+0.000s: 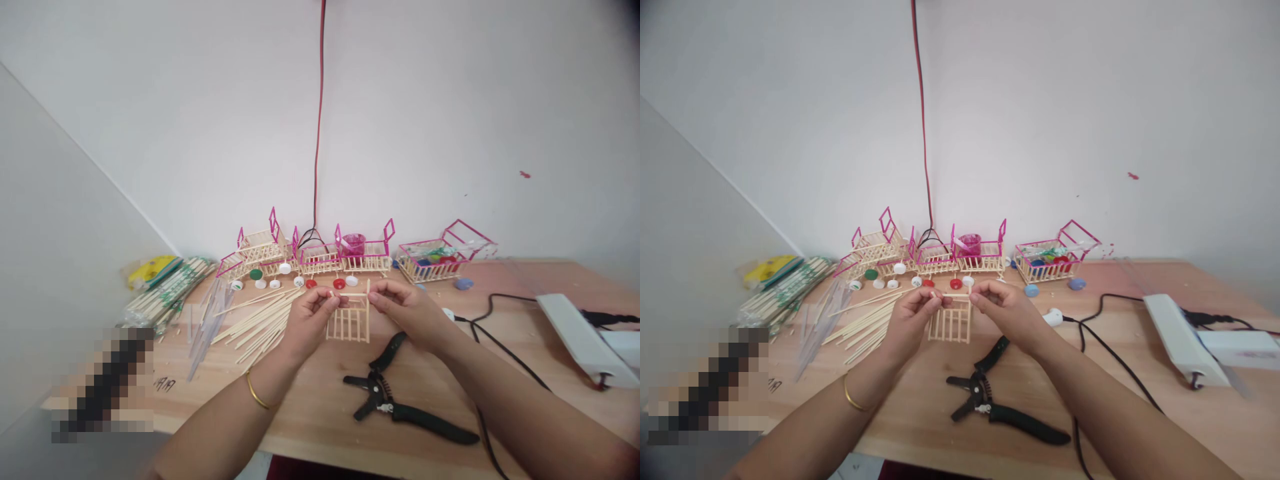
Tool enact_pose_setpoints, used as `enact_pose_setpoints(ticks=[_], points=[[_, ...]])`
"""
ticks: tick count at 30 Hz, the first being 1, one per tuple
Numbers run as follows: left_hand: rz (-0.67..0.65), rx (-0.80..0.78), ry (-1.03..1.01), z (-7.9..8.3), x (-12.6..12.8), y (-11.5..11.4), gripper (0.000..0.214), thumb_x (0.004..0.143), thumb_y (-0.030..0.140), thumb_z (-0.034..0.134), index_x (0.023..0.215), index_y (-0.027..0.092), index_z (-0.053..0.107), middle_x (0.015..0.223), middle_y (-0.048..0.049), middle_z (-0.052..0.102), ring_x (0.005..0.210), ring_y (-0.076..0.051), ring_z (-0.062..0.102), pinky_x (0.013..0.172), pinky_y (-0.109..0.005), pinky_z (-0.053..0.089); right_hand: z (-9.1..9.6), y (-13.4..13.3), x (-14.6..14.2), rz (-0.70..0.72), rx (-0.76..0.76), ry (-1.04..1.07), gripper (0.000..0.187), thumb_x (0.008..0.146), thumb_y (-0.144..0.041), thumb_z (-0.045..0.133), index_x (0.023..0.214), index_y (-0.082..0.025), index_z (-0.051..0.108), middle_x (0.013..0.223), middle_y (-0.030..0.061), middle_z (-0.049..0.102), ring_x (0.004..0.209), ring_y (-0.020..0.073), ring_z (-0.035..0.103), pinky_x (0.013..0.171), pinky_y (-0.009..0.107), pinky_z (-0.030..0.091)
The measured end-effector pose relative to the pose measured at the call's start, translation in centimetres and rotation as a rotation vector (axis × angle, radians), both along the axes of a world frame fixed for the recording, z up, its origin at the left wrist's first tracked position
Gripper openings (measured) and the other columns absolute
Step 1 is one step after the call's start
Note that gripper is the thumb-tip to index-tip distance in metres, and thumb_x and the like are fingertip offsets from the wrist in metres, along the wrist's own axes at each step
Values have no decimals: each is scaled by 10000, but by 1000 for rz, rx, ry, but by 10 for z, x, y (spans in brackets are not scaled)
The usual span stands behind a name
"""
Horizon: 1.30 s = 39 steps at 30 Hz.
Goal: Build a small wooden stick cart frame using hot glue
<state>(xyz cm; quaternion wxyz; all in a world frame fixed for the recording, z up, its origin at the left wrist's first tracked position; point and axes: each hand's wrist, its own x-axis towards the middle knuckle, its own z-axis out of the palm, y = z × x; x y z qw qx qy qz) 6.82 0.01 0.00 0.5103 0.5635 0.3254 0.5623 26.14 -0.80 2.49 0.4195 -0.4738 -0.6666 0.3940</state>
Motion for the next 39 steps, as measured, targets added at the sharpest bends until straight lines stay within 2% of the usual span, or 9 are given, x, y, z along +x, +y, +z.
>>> enact_pose_setpoints(ticks=[5,9,11,13,16,22,28,33,39], points=[[-12,14,15,1,0,-1,164,768,305,688,796,155,629,802,-34,698,809,-158,671,809,-287,507,-1,1,2,-1,-8,-11,290,819,-481,553,783,-195,594,726,-1,570,697,149,518,664,260,416],[-10,33,7,-1,0,1,159,776,301,680,816,156,630,824,-32,700,817,-163,679,811,-293,511,-5,3,2,45,-32,46,300,829,-482,545,901,-198,608,857,23,620,809,167,557,760,278,433],[-4,40,3,-2,-1,2,168,776,308,679,819,154,628,838,-41,705,825,-173,681,813,-303,513,-7,4,1,55,-29,50,309,814,-481,567,931,-198,603,894,34,626,835,177,560,756,283,438],[2,41,8,-2,-1,2,175,773,315,681,814,153,628,842,-49,708,833,-181,680,819,-314,512,-8,5,0,46,7,-19,290,808,-482,573,849,-195,596,792,17,597,746,163,536,669,271,426],[-2,39,31,-2,-1,1,167,774,312,679,813,155,639,828,-47,705,839,-178,675,830,-310,504,-8,5,0,40,80,-127,317,819,-489,553,697,-198,538,626,-29,464,598,126,432,553,253,349],[14,62,46,-2,-1,0,159,757,310,694,808,166,654,827,-36,698,830,-172,673,814,-301,510,-8,6,2,1,107,-162,324,841,-474,517,664,-203,502,616,-37,398,587,122,385,547,252,315],[67,71,13,-5,-2,4,174,758,322,691,833,170,654,822,-24,690,816,-163,666,808,-292,501,-10,8,5,-34,88,-156,327,836,-491,506,692,-199,538,630,-32,436,596,128,411,560,253,336],[104,61,76,-5,-4,5,168,795,335,649,830,175,686,822,-24,696,811,-154,641,805,-278,489,-9,8,5,-59,122,-177,325,838,-478,507,677,-198,539,620,-28,454,587,128,419,550,250,341],[79,36,119,-3,-4,5,208,796,370,638,827,179,712,801,-34,718,790,-174,651,783,-297,498,-13,11,5,-56,167,-193,308,847,-475,506,746,-199,601,665,-8,557,617,145,494,570,258,387]])
